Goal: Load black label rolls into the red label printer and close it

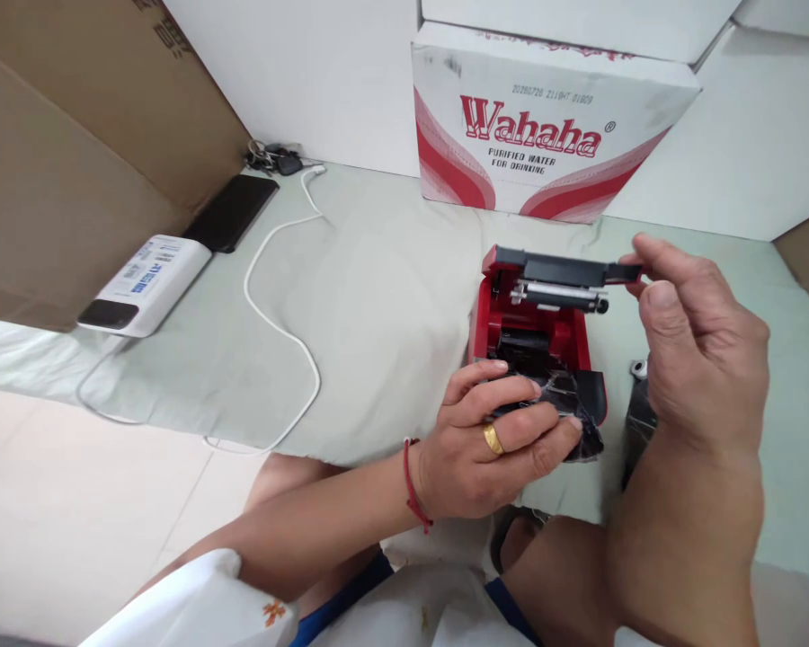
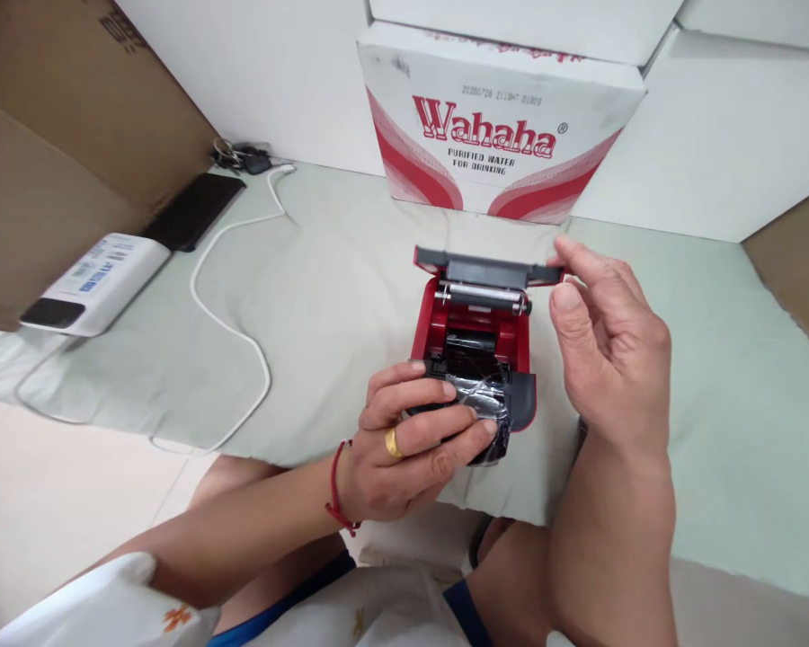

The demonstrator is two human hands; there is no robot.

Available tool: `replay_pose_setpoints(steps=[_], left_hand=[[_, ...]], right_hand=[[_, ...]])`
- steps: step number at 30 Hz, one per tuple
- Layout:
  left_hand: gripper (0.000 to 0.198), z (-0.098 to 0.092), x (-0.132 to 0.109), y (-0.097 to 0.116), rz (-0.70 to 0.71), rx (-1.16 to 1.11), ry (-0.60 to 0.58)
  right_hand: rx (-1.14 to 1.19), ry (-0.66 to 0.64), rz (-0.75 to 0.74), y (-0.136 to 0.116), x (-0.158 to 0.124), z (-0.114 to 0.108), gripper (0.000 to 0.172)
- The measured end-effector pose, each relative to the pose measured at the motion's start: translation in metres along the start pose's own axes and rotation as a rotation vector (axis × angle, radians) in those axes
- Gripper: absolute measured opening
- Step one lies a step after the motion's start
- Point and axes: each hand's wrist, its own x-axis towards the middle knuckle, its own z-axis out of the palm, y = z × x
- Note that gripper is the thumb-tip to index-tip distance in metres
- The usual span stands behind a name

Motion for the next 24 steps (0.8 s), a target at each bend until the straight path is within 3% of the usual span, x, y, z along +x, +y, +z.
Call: replay_pose_setpoints(steps=[3, 6, 9, 12, 16, 24], left_hand=[[0.022, 0.001, 0.001, 0.003, -0.009, 0.027, 0.007], [0.019, -0.002, 0.0, 0.001, 0.002, 0.015, 0.004], [0.041, -0.008, 0.002, -0.009, 0.014, -0.052, 0.028], [0.057, -0.014, 0.006, -0.023, -0.144, -0.154, 0.063], [0.047, -0.017, 0.009, -0.035, -0.432, -0.247, 0.032], [0.049, -0.021, 0.002, -0.045, -0.453, -0.216, -0.028]], right_hand=[[-0.023, -0.047, 0.005, -0.006, -0.002, -0.008, 0.03], [-0.041, -0.284, 0.054, -0.007, -0.004, -0.02, 0.029], [-0.065, -0.468, 0.048, -0.002, -0.006, -0.032, 0.024], [-0.043, -0.496, 0.018, 0.003, -0.008, -0.037, 0.023], [-0.022, -0.53, -0.007, 0.007, -0.009, -0.039, 0.022], [0.008, -0.588, -0.057, 0.016, -0.017, -0.042, 0.033]])
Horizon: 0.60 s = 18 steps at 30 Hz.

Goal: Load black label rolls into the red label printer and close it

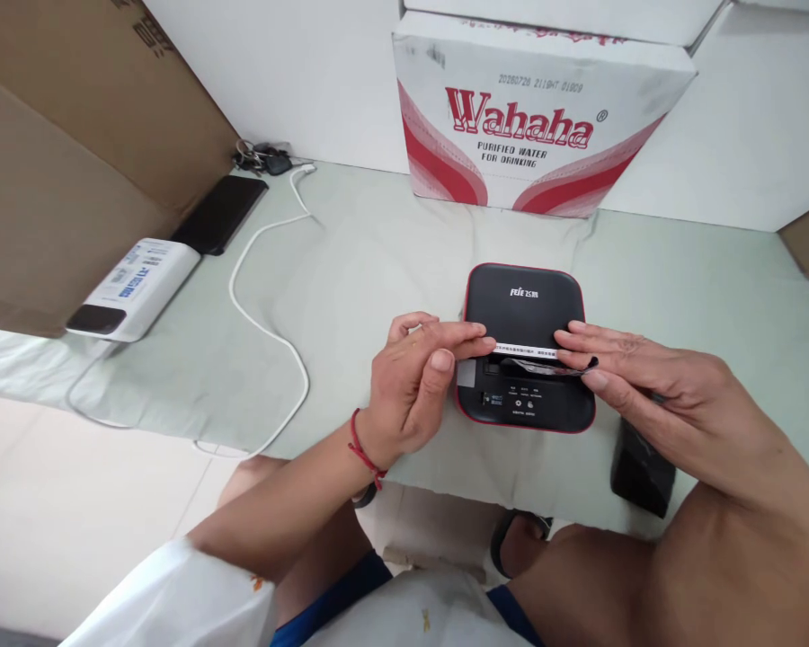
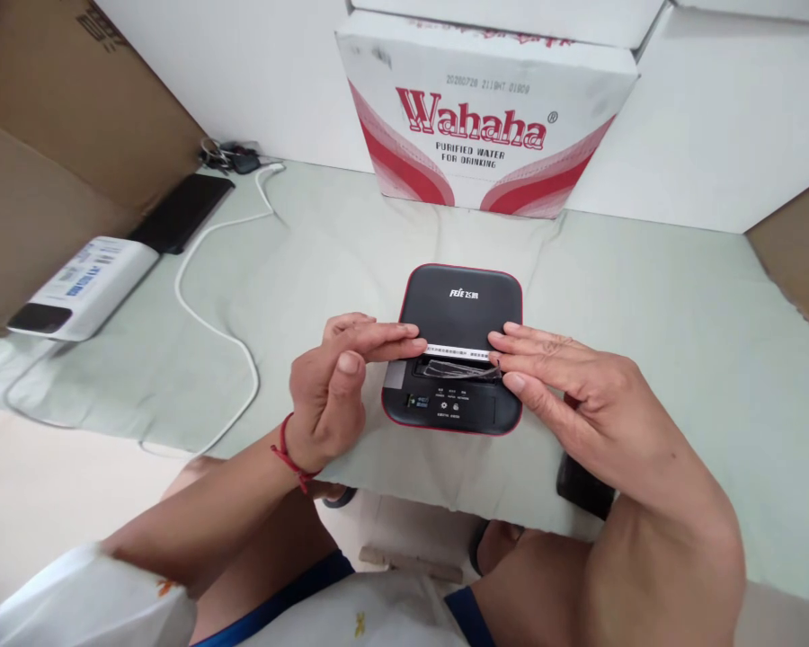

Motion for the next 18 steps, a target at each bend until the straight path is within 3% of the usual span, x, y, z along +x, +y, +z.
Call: replay_pose_setpoints(steps=[7, 11, 13, 15, 18], left_hand=[[0.028, 0.002, 0.004, -0.005, 0.013, -0.152, -0.024], [0.045, 0.008, 0.001, -0.02, -0.078, -0.362, -0.031], [0.066, 0.011, 0.001, -0.028, -0.172, -0.41, -0.009], [0.087, 0.012, 0.001, -0.036, -0.257, -0.445, -0.037], [0.096, 0.011, 0.003, -0.045, -0.356, -0.555, -0.137]], right_hand=[[0.035, 0.026, 0.016, 0.008, -0.003, 0.004, 0.031], [0.012, 0.063, 0.029, 0.004, -0.001, 0.011, 0.039], [-0.029, 0.106, 0.036, -0.004, 0.002, 0.016, 0.042], [-0.102, 0.153, 0.022, -0.012, 0.005, 0.019, 0.04], [-0.199, 0.203, -0.038, -0.023, 0.01, 0.022, 0.029]])
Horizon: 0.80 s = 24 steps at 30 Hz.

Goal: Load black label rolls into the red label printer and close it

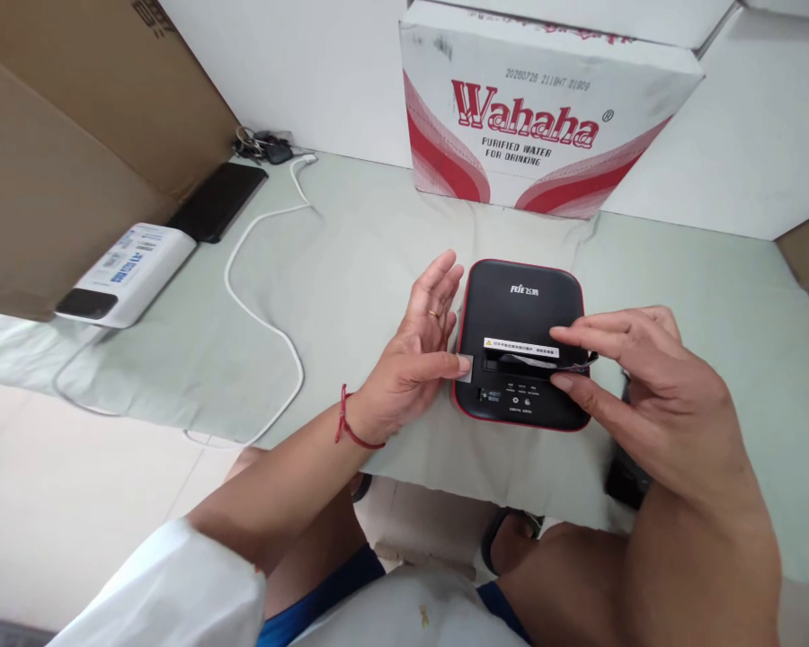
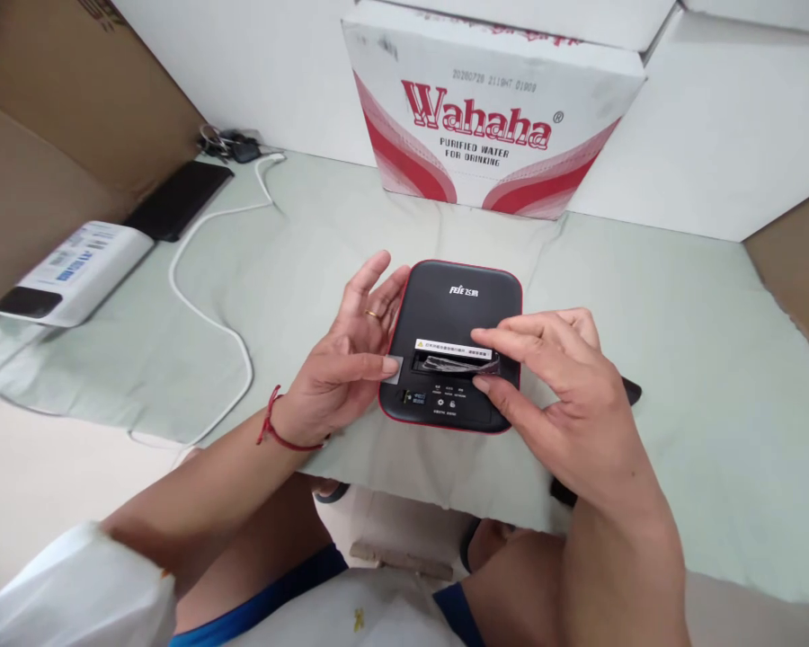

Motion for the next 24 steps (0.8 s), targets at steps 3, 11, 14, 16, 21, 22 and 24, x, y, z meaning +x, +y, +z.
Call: replay_pose_setpoints(steps=[3, 11, 14, 16, 21, 22, 24], left_hand=[[0.104, -0.006, 0.001, -0.003, -0.086, -0.096, -0.083], [0.108, -0.012, -0.004, -0.004, -0.161, -0.171, -0.159], [0.107, -0.009, -0.008, -0.004, -0.174, -0.182, -0.166], [0.109, -0.005, -0.009, -0.001, -0.199, -0.224, -0.15], [0.108, 0.01, -0.009, 0.012, -0.332, -0.389, -0.049], [0.107, 0.012, -0.008, 0.014, -0.34, -0.404, -0.042], [0.105, 0.014, -0.007, 0.015, -0.339, -0.424, -0.024]], right_hand=[[-0.019, 0.002, -0.044, -0.006, 0.003, -0.001, 0.021], [-0.092, -0.023, -0.136, -0.013, 0.01, 0.0, 0.03], [-0.147, 0.014, -0.149, -0.015, 0.012, 0.001, 0.031], [-0.176, 0.061, -0.168, -0.014, 0.013, 0.004, 0.031], [-0.152, 0.212, -0.204, -0.023, 0.016, 0.018, 0.034], [-0.127, 0.241, -0.193, -0.027, 0.016, 0.02, 0.036], [-0.057, 0.379, -0.176, -0.032, 0.013, 0.019, 0.037]])
